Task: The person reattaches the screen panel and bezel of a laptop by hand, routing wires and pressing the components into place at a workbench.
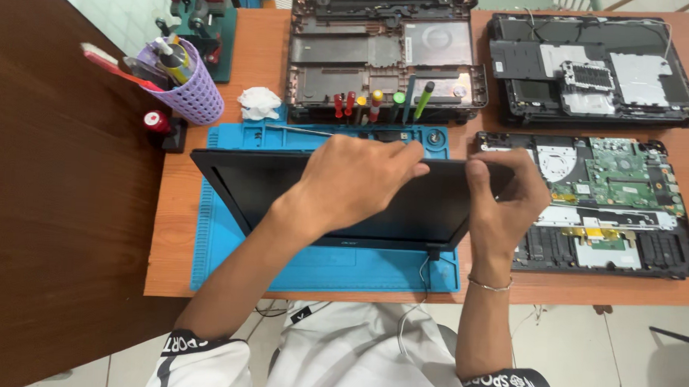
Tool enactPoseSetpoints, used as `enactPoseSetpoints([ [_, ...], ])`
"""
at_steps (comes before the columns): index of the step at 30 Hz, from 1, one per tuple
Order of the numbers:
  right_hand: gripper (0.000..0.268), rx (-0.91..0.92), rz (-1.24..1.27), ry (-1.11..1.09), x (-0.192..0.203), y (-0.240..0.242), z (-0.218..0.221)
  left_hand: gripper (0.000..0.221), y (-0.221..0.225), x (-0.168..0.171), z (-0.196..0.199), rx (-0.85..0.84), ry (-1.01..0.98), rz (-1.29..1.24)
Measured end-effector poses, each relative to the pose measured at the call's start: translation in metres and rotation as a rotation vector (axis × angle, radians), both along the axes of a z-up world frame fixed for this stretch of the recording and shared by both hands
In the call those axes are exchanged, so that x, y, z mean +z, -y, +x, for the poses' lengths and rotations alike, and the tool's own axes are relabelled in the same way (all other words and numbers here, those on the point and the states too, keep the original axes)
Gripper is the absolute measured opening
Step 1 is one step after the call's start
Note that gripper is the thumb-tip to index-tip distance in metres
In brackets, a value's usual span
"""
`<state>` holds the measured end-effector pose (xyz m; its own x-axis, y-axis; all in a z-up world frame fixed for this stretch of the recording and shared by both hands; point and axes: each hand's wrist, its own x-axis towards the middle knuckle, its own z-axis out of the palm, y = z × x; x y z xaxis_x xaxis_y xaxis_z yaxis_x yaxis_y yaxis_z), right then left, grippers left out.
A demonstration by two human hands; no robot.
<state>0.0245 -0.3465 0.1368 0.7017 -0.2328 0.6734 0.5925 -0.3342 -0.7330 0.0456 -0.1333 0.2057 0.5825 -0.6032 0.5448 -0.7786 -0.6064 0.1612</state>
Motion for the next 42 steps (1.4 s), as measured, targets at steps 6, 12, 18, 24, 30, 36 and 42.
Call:
enactPoseSetpoints([
  [6,0.022,-0.131,0.04,0.043,-0.02,-0.002,0.007,0.03,-0.028,0.0,-0.002,0.023,-0.039,-0.012],
  [12,0.034,-0.136,-0.012,0.113,-0.028,-0.001,0.011,0.03,-0.048,0.002,-0.003,0.022,0.012,-0.032],
  [18,0.024,-0.277,-0.203,-0.066,0.009,-0.01,-0.007,0.032,-0.051,-0.002,-0.005,0.05,0.01,-0.058],
  [24,0.012,-0.096,-0.809,0.248,0.058,-0.035,-0.015,0.026,-0.049,0.0,-0.012,0.048,0.026,-0.076],
  [30,0.013,-0.139,-0.774,0.197,0.047,-0.037,-0.012,0.027,-0.085,0.011,-0.016,0.099,-0.142,0.037],
  [36,0.014,-0.156,-0.778,0.195,0.038,-0.034,-0.008,0.03,-0.088,0.004,-0.011,0.071,-0.118,-0.003],
  [42,0.016,-0.162,-0.758,0.189,0.033,-0.035,-0.003,0.028,-0.124,0.007,-0.01,0.117,-0.194,-0.015],
])
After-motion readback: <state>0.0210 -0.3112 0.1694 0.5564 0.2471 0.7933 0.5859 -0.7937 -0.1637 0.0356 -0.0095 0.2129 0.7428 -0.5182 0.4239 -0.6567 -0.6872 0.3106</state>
